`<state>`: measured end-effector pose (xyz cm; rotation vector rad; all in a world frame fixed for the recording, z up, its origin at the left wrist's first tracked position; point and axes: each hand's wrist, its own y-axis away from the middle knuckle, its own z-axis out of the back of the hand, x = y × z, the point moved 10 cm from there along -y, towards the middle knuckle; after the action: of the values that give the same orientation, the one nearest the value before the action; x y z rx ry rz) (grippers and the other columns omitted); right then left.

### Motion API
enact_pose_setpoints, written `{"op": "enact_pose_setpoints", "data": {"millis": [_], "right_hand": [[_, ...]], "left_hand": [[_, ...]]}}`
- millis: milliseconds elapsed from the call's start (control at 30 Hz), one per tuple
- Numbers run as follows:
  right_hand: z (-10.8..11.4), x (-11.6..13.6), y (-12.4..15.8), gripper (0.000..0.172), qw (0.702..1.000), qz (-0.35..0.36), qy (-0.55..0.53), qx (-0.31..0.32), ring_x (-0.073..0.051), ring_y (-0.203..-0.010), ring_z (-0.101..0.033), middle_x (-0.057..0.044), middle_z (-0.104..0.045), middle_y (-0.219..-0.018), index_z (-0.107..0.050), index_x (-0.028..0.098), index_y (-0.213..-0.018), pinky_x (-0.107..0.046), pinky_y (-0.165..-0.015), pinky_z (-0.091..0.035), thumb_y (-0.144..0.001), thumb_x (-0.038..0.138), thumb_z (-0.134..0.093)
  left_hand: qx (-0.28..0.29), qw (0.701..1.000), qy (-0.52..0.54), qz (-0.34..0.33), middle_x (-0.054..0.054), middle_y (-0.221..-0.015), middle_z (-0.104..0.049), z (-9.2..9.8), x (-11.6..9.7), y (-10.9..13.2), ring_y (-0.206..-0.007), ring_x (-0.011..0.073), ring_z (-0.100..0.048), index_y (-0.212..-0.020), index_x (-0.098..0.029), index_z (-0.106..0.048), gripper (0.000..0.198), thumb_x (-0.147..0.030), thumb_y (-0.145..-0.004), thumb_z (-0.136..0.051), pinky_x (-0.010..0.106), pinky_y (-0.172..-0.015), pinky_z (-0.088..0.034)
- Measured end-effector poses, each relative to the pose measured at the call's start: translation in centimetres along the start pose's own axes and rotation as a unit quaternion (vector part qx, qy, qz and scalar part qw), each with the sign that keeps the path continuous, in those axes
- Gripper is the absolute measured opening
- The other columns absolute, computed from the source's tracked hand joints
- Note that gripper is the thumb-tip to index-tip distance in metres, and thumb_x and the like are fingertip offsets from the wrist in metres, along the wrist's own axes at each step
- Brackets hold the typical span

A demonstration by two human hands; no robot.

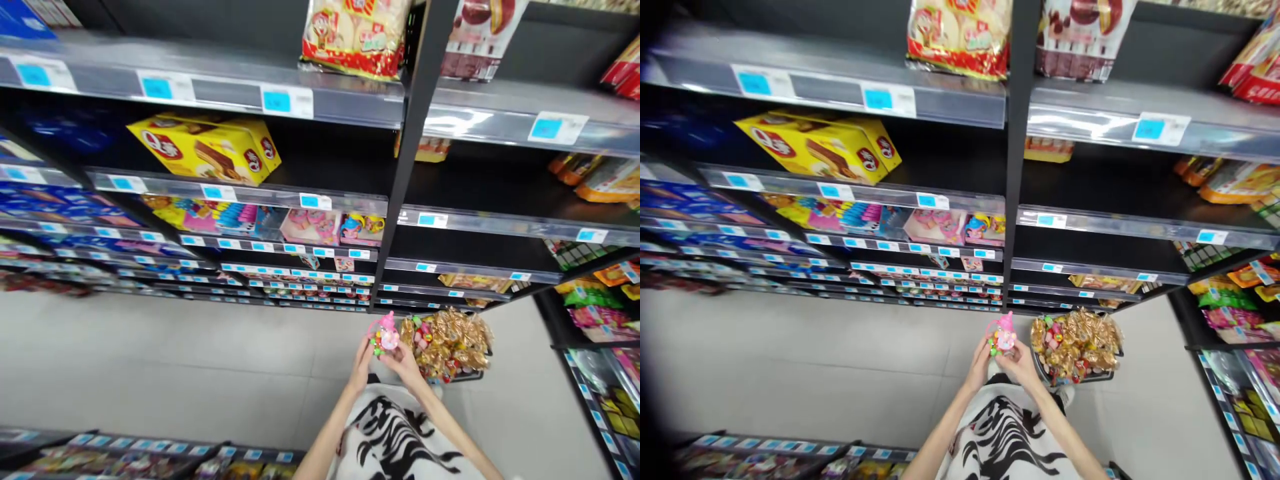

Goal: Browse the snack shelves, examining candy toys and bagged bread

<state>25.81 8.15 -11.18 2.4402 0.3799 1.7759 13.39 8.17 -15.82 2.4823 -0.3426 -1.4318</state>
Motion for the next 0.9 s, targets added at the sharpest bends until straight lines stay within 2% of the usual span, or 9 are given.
{"op": "enact_pose_setpoints", "data": {"millis": [200, 333, 433, 500, 600, 700, 800, 900], "right_hand": [[-1.6, 3.6, -1.4, 0.054, 0.999, 0.025, 0.046, -0.009, -0.022, -0.085, -0.073, -0.009, -0.079, -0.105, -0.075, 0.019, -0.114, -0.036, -0.077, -0.062, -0.067, 0.036, -0.095], [-3.4, 3.8, -1.2, 0.053, 0.998, 0.038, 0.038, -0.033, -0.026, -0.096, -0.074, -0.010, -0.079, -0.112, -0.075, 0.022, -0.114, -0.041, -0.088, -0.062, -0.067, 0.037, -0.095], [-5.3, 3.6, -1.2, 0.053, 0.998, 0.037, 0.027, -0.038, -0.028, -0.100, -0.074, -0.010, -0.079, -0.113, -0.075, 0.023, -0.114, -0.044, -0.091, -0.062, -0.067, 0.039, -0.095], [-6.8, 3.7, -1.6, 0.053, 0.998, 0.036, 0.044, -0.018, -0.029, -0.099, -0.074, -0.010, -0.079, -0.110, -0.076, 0.022, -0.112, -0.043, -0.089, -0.062, -0.066, 0.040, -0.095], [-9.3, 4.0, -2.4, 0.049, 0.996, 0.031, 0.075, 0.032, -0.027, -0.099, -0.073, -0.008, -0.078, -0.109, -0.076, 0.022, -0.108, -0.041, -0.090, -0.061, -0.066, 0.039, -0.095], [-11.2, 3.9, -3.2, 0.046, 0.993, 0.023, 0.087, 0.073, -0.026, -0.101, -0.073, -0.007, -0.077, -0.108, -0.075, 0.022, -0.107, -0.040, -0.092, -0.060, -0.068, 0.038, -0.094], [-12.6, 3.4, -4.1, 0.051, 0.989, 0.014, 0.108, 0.104, -0.026, -0.102, -0.072, -0.007, -0.075, -0.111, -0.072, 0.022, -0.110, -0.040, -0.089, -0.061, -0.066, 0.036, -0.094], [-13.6, 2.8, -4.9, 0.058, 0.980, 0.017, 0.142, 0.139, -0.026, -0.108, -0.070, -0.008, -0.072, -0.120, -0.069, 0.023, -0.118, -0.037, -0.086, -0.060, -0.066, 0.036, -0.094]], "left_hand": [[0.057, 0.998, 0.009, -0.010, 0.013, -0.140, -0.067, -1.3, -3.9, 0.2, -0.132, 0.0342, -0.060, -0.134, -0.021, -0.067, 0.065, -0.065, -0.086, -0.072, 0.047, -0.115, -0.045], [0.067, 0.996, -0.032, -0.042, 0.012, -0.137, -0.069, -0.5, -7.4, 0.9, -0.130, 0.0319, -0.061, -0.130, -0.022, -0.071, 0.057, -0.062, -0.090, -0.070, 0.043, -0.112, -0.046], [0.063, 0.992, -0.079, -0.074, 0.011, -0.123, -0.074, 0.9, -9.8, 1.8, -0.113, 0.0285, -0.067, -0.126, -0.021, -0.073, 0.051, -0.060, -0.093, -0.068, 0.039, -0.100, -0.052], [0.043, 0.991, -0.074, -0.103, 0.011, -0.118, -0.074, 2.3, -11.1, 2.4, -0.106, 0.0279, -0.068, -0.124, -0.021, -0.073, 0.049, -0.057, -0.091, -0.072, 0.038, -0.093, -0.054], [0.003, 0.989, -0.026, -0.147, 0.012, -0.127, -0.072, 4.8, -12.5, 3.2, -0.117, 0.0303, -0.066, -0.129, -0.022, -0.068, 0.053, -0.050, -0.085, -0.080, 0.041, -0.101, -0.052], [-0.017, 0.986, 0.021, -0.167, 0.013, -0.135, -0.068, 6.7, -13.2, 3.8, -0.125, 0.0307, -0.063, -0.138, -0.024, -0.062, 0.059, -0.046, -0.086, -0.080, 0.044, -0.108, -0.048], [-0.032, 0.980, 0.043, -0.191, 0.013, -0.135, -0.068, 8.2, -14.2, 4.4, -0.126, 0.0299, -0.062, -0.143, -0.025, -0.058, 0.064, -0.044, -0.086, -0.080, 0.044, -0.109, -0.048], [-0.072, 0.973, 0.045, -0.213, 0.014, -0.133, -0.068, 10.2, -15.1, 5.1, -0.122, 0.0292, -0.064, -0.143, -0.024, -0.057, 0.066, -0.045, -0.085, -0.082, 0.043, -0.105, -0.051]]}}
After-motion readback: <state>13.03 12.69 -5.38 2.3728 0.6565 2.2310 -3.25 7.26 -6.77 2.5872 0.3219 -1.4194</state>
